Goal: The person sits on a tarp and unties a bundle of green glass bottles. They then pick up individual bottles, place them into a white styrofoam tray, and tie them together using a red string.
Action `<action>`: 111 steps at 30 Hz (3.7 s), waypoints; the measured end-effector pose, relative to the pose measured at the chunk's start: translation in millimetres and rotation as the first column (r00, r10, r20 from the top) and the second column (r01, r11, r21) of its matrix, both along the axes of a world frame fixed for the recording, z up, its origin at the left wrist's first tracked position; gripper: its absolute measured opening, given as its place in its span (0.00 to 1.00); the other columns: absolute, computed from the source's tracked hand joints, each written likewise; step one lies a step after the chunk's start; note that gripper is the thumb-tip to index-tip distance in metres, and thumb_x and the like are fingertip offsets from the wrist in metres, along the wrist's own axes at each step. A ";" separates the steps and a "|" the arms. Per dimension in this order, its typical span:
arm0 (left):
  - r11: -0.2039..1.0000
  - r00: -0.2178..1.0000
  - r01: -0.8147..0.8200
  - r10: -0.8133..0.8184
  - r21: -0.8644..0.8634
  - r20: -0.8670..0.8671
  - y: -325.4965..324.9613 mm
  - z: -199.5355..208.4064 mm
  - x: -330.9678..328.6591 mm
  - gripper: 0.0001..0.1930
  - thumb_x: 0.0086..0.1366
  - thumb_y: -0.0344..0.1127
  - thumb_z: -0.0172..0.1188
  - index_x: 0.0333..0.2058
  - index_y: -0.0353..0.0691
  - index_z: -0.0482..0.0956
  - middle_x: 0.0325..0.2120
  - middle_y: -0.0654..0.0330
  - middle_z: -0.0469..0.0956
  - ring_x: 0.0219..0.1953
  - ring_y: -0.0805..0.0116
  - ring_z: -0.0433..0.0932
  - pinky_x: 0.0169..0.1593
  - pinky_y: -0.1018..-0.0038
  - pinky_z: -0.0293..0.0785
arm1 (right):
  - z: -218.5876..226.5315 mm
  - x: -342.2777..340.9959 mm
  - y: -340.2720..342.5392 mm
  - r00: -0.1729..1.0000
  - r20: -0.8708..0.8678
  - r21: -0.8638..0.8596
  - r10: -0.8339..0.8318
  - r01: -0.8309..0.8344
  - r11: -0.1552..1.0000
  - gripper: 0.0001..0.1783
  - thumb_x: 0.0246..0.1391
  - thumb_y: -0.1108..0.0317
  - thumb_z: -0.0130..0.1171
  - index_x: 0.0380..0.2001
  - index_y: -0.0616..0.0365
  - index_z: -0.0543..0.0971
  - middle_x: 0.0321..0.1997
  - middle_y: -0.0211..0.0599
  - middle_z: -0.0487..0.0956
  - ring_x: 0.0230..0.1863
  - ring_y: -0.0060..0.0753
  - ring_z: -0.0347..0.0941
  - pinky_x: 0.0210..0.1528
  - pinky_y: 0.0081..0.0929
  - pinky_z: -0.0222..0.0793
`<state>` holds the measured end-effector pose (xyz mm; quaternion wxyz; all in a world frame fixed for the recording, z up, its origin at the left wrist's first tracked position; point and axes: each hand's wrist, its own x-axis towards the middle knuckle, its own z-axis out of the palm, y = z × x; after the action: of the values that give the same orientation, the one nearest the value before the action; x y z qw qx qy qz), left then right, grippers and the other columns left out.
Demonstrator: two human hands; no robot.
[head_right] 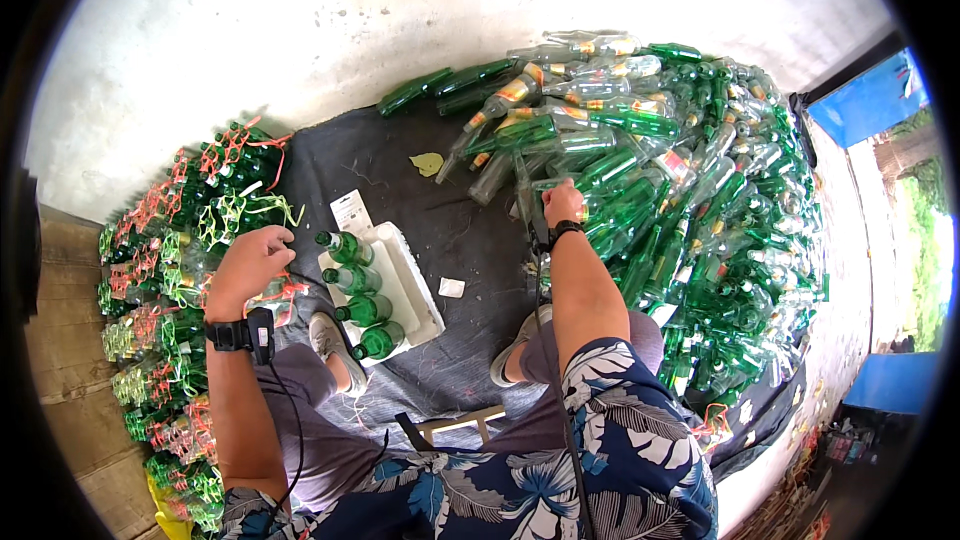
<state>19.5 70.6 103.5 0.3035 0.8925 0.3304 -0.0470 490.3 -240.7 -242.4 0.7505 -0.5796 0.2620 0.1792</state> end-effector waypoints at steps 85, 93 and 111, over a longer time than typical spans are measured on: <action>0.902 0.791 -0.406 0.427 -0.147 0.439 -133.8 -207.6 -126.4 0.25 0.59 0.45 0.71 0.51 0.38 0.80 0.42 0.46 0.85 0.47 0.46 0.83 0.51 0.59 0.77 | 234.3 -365.3 11.3 0.271 0.409 -0.457 0.871 -0.766 0.452 0.11 0.60 0.64 0.62 0.35 0.62 0.83 0.23 0.25 0.74 0.23 0.18 0.67 0.24 0.24 0.63; 0.924 0.852 -0.381 0.362 -0.028 0.379 -126.6 -202.7 -122.8 0.26 0.59 0.45 0.71 0.51 0.35 0.80 0.42 0.47 0.85 0.47 0.47 0.84 0.52 0.61 0.77 | 233.8 -362.6 11.2 0.258 0.464 -0.575 0.848 -0.640 0.509 0.13 0.53 0.64 0.63 0.33 0.64 0.85 0.29 0.47 0.84 0.31 0.38 0.82 0.36 0.36 0.75; 0.922 0.298 -0.100 0.386 -0.374 0.873 -193.7 68.2 -142.5 0.18 0.65 0.16 0.57 0.24 0.47 0.63 0.20 0.74 0.60 0.19 0.86 0.57 0.21 0.83 0.51 | 255.0 -355.8 1.5 0.398 0.402 -0.385 0.825 -0.744 0.547 0.12 0.55 0.65 0.63 0.34 0.64 0.84 0.28 0.36 0.82 0.29 0.25 0.77 0.34 0.28 0.72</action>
<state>-123.0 -123.1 171.7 0.5494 0.6489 0.2197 0.4784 134.5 -239.2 12.6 0.5732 -0.7104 -0.2533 0.3204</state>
